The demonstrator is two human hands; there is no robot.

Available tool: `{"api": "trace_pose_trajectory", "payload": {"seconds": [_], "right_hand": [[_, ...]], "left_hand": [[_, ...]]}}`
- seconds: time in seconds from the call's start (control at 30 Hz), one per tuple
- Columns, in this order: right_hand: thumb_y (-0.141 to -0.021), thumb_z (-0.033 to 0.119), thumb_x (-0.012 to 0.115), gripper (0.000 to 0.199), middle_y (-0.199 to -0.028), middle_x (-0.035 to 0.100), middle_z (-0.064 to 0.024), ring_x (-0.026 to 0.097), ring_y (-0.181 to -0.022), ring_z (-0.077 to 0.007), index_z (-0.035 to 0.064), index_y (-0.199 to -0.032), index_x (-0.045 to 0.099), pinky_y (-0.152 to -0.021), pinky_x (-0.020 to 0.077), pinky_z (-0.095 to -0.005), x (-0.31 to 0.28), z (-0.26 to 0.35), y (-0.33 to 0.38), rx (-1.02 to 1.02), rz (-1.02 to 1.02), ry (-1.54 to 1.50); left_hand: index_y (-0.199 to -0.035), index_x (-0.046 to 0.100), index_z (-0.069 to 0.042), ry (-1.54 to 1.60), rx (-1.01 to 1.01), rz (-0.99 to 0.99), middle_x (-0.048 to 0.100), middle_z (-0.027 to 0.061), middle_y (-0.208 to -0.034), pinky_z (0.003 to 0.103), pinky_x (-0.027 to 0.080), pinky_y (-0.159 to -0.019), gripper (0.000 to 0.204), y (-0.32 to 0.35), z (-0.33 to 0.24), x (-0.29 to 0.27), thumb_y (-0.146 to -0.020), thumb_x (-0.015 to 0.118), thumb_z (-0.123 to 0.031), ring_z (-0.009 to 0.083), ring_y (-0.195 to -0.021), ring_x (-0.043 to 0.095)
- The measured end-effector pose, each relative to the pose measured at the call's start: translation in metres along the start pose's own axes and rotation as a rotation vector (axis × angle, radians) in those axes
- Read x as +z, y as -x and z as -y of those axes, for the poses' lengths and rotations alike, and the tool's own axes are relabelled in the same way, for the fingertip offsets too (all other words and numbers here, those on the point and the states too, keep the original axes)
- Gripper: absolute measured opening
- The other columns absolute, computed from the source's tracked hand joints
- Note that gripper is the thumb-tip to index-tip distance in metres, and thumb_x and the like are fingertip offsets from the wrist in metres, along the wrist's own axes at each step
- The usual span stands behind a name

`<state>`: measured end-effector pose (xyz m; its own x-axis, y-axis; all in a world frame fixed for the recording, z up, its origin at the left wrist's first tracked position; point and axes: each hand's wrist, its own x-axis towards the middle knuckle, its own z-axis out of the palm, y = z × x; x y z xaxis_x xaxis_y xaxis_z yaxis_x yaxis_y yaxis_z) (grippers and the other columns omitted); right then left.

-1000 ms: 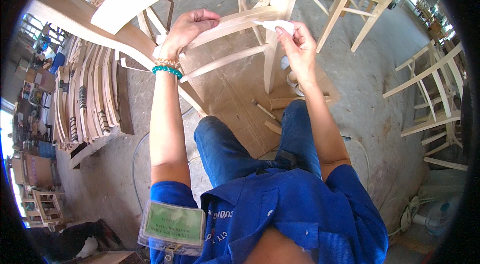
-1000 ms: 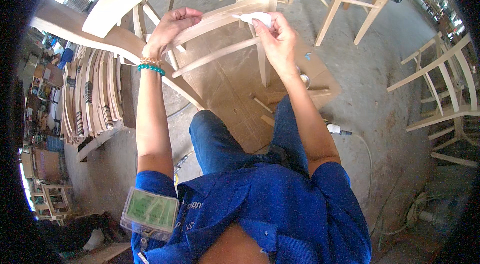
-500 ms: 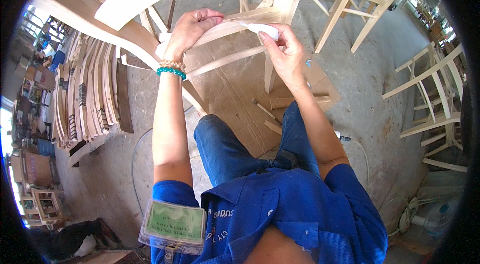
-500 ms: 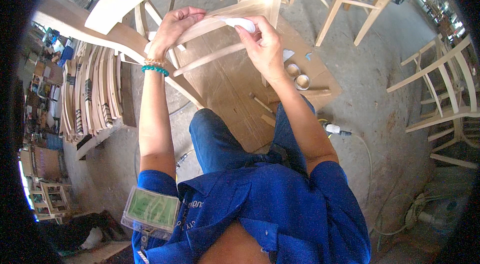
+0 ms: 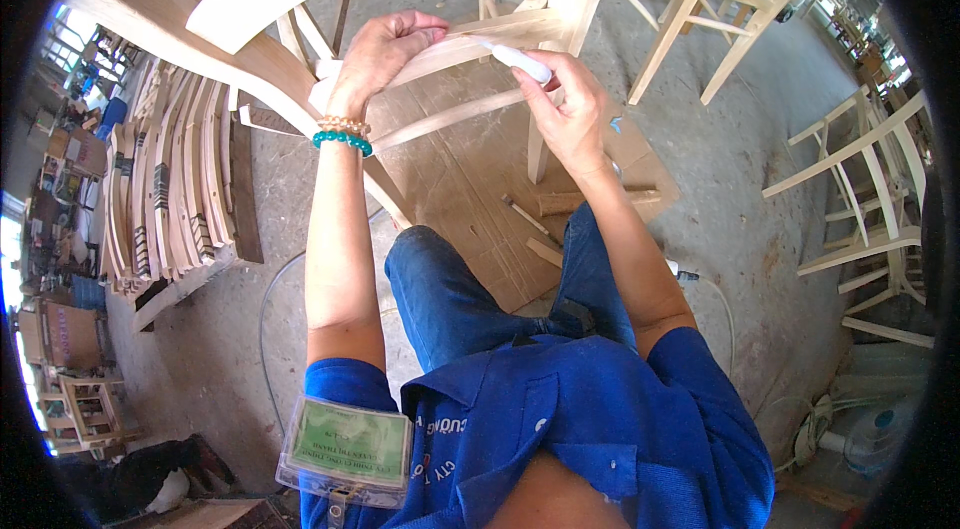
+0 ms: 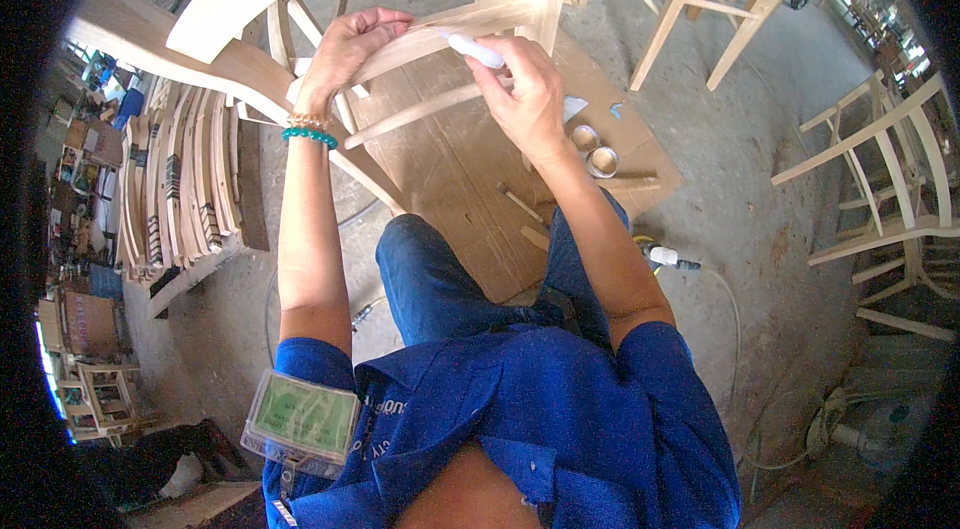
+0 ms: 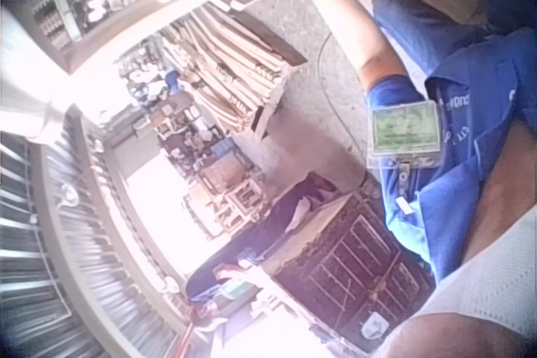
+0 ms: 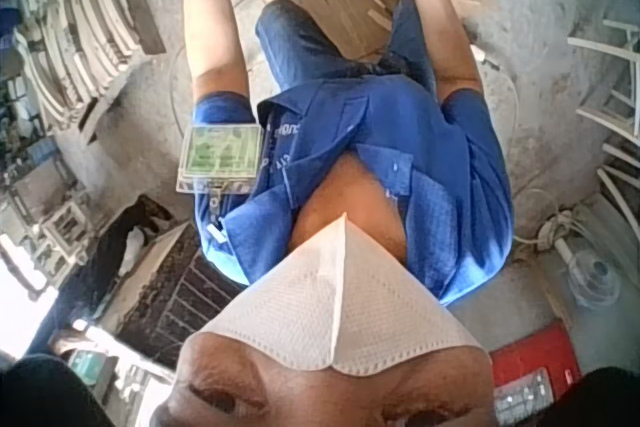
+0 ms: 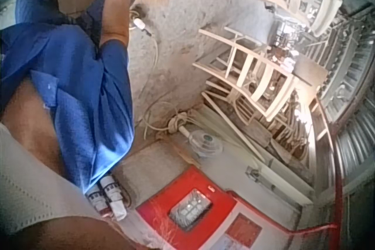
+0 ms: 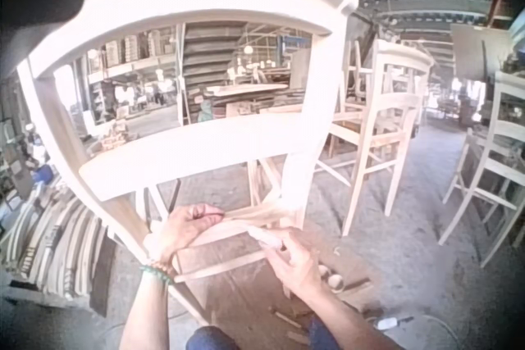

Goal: The person kneels on the floor and sands a wooden chair frame using a handheld power sander. They then apply a liquid finish to the chair's surfaces using a white cloth, wiping the wood to coat it evenly.

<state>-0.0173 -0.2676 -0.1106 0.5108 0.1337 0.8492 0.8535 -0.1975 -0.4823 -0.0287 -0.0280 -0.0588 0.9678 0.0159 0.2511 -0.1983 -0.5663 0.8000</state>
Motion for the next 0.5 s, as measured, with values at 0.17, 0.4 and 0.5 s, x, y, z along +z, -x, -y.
{"api": "trace_pose_trajectory", "payload": {"seconds": [0.17, 0.4, 0.5], "right_hand": [[-0.074, 0.004, 0.074, 0.024, -0.084, 0.064, -0.0078, 0.060, -0.074, -0.0270, 0.0077, -0.097, 0.067, -0.064, 0.0491, -0.0368, -0.0038, 0.0000, -0.0014, -0.162, 0.026, 0.144], [-0.073, 0.003, 0.076, 0.025, -0.084, 0.066, -0.0094, 0.062, -0.077, -0.0267, 0.0047, -0.096, 0.068, -0.068, 0.0489, -0.0365, -0.0060, 0.0024, -0.0009, -0.200, 0.059, 0.214], [-0.073, 0.004, 0.075, 0.025, -0.084, 0.065, -0.0079, 0.061, -0.076, -0.0270, 0.0077, -0.097, 0.067, -0.067, 0.0492, -0.0374, -0.0076, -0.0006, -0.0015, -0.186, 0.038, 0.191]], "left_hand": [[-0.109, 0.071, -0.009, 0.041, 0.003, -0.018, 0.071, 0.0013, -0.092, 0.024, 0.049, -0.077, 0.024, -0.0007, 0.0019, -0.0006, -0.092, 0.064, -0.023, 0.0076, -0.081, 0.062], [-0.107, 0.072, -0.011, 0.071, 0.011, -0.018, 0.072, 0.0010, -0.089, 0.024, 0.048, -0.077, 0.023, -0.0006, 0.0018, -0.0008, -0.090, 0.066, -0.025, 0.0075, -0.080, 0.062], [-0.108, 0.071, -0.009, 0.096, -0.010, -0.018, 0.072, 0.0005, -0.090, 0.023, 0.048, -0.077, 0.023, 0.0012, -0.0017, 0.0010, -0.090, 0.065, -0.023, 0.0069, -0.080, 0.062]]}}
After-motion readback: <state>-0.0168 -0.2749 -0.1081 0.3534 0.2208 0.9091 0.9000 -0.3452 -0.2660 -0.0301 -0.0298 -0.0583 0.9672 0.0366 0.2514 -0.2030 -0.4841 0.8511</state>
